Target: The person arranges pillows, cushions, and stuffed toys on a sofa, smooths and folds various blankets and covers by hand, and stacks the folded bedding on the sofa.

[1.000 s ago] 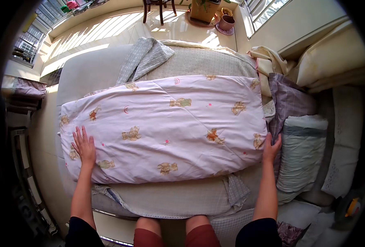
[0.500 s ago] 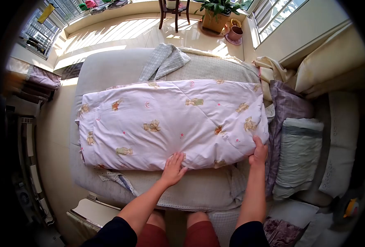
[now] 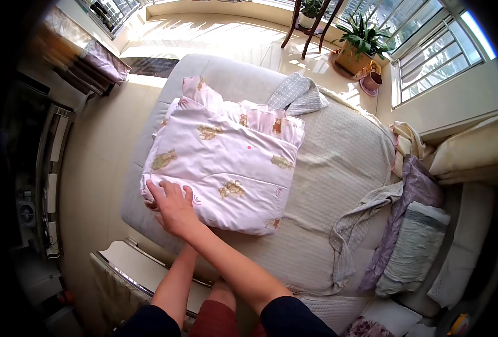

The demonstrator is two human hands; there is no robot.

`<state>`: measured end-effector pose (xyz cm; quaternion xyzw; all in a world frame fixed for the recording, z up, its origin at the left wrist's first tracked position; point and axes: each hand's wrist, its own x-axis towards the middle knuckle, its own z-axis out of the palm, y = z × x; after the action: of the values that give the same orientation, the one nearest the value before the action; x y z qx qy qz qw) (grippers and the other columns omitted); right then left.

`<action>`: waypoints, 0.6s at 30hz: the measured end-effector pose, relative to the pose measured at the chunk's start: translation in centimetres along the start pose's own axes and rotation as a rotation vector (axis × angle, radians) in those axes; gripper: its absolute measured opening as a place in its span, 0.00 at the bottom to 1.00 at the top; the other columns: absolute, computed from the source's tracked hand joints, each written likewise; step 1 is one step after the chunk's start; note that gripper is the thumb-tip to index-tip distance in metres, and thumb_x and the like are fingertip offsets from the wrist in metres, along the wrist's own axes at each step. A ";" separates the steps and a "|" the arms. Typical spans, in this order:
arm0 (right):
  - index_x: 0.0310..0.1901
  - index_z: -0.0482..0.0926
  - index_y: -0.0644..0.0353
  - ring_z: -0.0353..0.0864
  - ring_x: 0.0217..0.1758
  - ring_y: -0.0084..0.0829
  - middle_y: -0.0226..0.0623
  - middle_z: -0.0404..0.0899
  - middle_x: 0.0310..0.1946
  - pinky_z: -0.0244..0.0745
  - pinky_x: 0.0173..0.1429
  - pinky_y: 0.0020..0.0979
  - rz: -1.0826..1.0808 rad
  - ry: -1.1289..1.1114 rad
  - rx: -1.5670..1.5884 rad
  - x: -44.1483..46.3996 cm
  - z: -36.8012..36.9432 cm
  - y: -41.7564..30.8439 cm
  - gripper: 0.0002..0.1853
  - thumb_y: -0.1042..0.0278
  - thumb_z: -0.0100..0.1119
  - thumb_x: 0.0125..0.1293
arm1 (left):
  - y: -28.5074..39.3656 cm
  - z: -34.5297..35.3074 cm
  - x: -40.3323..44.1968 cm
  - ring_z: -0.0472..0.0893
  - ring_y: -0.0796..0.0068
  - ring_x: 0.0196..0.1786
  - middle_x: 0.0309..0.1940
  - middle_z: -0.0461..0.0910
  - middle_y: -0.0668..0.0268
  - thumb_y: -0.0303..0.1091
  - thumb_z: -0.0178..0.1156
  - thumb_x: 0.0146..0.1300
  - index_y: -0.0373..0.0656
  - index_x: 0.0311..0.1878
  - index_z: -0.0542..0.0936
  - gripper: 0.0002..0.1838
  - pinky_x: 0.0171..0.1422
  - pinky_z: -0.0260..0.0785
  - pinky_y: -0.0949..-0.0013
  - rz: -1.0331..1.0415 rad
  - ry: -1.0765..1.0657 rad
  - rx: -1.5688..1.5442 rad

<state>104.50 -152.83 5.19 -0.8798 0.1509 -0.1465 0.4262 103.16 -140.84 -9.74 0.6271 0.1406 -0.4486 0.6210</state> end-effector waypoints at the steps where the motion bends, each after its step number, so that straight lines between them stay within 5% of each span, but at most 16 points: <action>1: 0.59 0.64 0.52 0.62 0.60 0.37 0.41 0.66 0.53 0.52 0.60 0.45 -0.013 -0.097 0.002 -0.9 1.0 0.2 0.32 0.67 0.62 0.49 | 0.3 -2.8 1.2 0.63 0.68 0.62 0.62 0.60 0.62 0.54 0.45 0.64 0.46 0.65 0.58 0.31 0.62 0.56 0.60 -0.023 0.036 -0.181; 5: 0.51 0.71 0.53 0.64 0.59 0.38 0.40 0.67 0.54 0.54 0.58 0.45 0.094 -0.138 0.049 -7.6 1.9 4.8 0.24 0.70 0.61 0.50 | 3.9 -7.9 2.2 0.65 0.70 0.58 0.59 0.62 0.65 0.59 0.45 0.62 0.48 0.62 0.62 0.32 0.58 0.58 0.56 -0.012 0.142 -0.377; 7: 0.46 0.74 0.54 0.67 0.56 0.38 0.38 0.69 0.51 0.56 0.55 0.42 0.234 0.025 -0.032 -11.2 0.3 7.8 0.18 0.72 0.59 0.50 | 6.5 -7.9 2.1 0.66 0.70 0.55 0.56 0.64 0.67 0.65 0.48 0.57 0.50 0.58 0.63 0.34 0.54 0.60 0.54 0.013 0.202 -0.288; 11: 0.50 0.71 0.60 0.67 0.55 0.42 0.46 0.68 0.51 0.61 0.58 0.39 0.542 0.317 -0.159 -15.8 -4.1 13.9 0.22 0.70 0.61 0.51 | 7.2 -8.6 4.2 0.64 0.70 0.60 0.60 0.63 0.69 0.68 0.51 0.53 0.56 0.63 0.60 0.40 0.55 0.60 0.47 -0.009 0.164 -0.114; 18: 0.52 0.68 0.66 0.72 0.52 0.35 0.46 0.71 0.51 0.68 0.55 0.35 1.037 0.435 0.297 -12.5 -5.8 22.4 0.30 0.62 0.68 0.50 | 7.4 -9.3 8.2 0.67 0.64 0.58 0.60 0.63 0.66 0.47 0.71 0.46 0.54 0.66 0.55 0.46 0.56 0.66 0.53 -0.029 0.138 -0.178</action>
<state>87.74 -165.29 -10.72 -0.5715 0.6238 -0.1157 0.5204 116.75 -136.98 -12.60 0.5968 0.2313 -0.3989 0.6567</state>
